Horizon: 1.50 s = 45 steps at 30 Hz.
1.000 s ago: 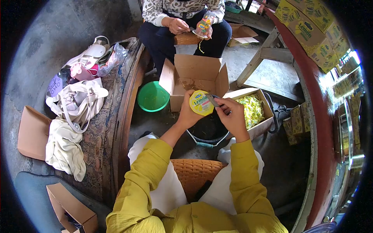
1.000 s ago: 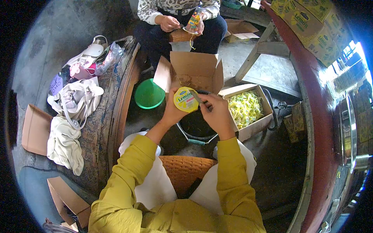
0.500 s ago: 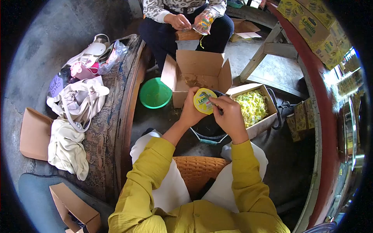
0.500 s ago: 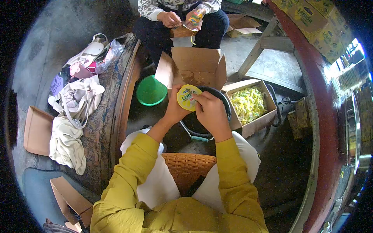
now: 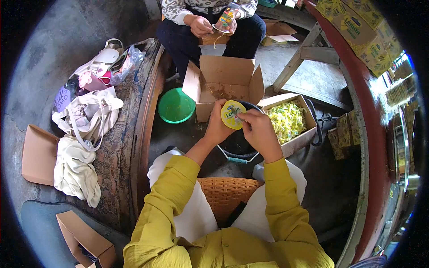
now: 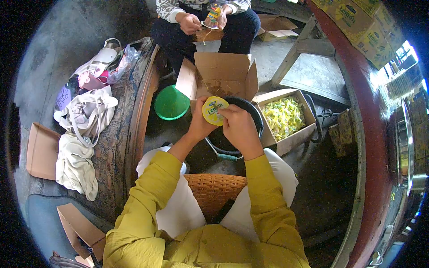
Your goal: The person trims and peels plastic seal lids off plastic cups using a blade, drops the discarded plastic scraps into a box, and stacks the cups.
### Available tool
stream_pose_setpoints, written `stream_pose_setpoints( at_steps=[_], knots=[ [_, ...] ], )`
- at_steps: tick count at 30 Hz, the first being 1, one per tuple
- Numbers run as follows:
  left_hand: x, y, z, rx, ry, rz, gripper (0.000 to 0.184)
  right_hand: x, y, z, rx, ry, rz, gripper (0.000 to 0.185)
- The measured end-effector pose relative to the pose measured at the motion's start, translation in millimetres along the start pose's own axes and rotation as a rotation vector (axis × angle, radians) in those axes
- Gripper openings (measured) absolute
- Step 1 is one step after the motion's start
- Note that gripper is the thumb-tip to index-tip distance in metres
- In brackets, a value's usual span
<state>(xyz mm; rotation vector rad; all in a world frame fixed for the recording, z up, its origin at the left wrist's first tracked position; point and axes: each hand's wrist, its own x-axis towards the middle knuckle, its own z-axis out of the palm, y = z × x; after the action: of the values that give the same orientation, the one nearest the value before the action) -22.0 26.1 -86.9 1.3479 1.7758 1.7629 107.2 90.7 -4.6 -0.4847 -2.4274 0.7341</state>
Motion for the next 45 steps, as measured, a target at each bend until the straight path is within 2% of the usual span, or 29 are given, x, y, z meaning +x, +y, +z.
stream_pose_setpoints(
  at_steps=[9, 20, 31, 39, 42, 45],
  knots=[
    [-2.8, 1.2, 2.4, 0.035, -0.019, 0.005, 0.07, -0.5, 0.3, 3.1, -0.04, -0.03, 0.021, 0.023],
    [0.3, -12.5, 3.5, 0.223, -0.06, 0.032, 0.069, -0.6, 14.9, 6.7, -0.074, -0.085, 0.046, 0.023],
    [0.3, -53.1, 6.7, 0.182, -0.078, -0.097, 0.072, -9.2, 45.1, 32.8, -0.127, -0.154, 0.086, 0.022],
    [3.0, -80.4, 2.4, 0.251, -0.087, -0.043, 0.074, -20.4, 66.6, 30.0, -0.09, -0.231, 0.132, 0.021],
    [3.8, -86.6, -2.9, 0.38, -0.127, -0.08, 0.071, -26.9, 76.3, 23.3, -0.095, -0.204, 0.123, 0.021],
    [3.6, -95.8, -3.0, 0.603, -0.185, -0.03, 0.067, -30.2, 83.7, 18.0, -0.116, -0.177, 0.126, 0.024]
  ],
)
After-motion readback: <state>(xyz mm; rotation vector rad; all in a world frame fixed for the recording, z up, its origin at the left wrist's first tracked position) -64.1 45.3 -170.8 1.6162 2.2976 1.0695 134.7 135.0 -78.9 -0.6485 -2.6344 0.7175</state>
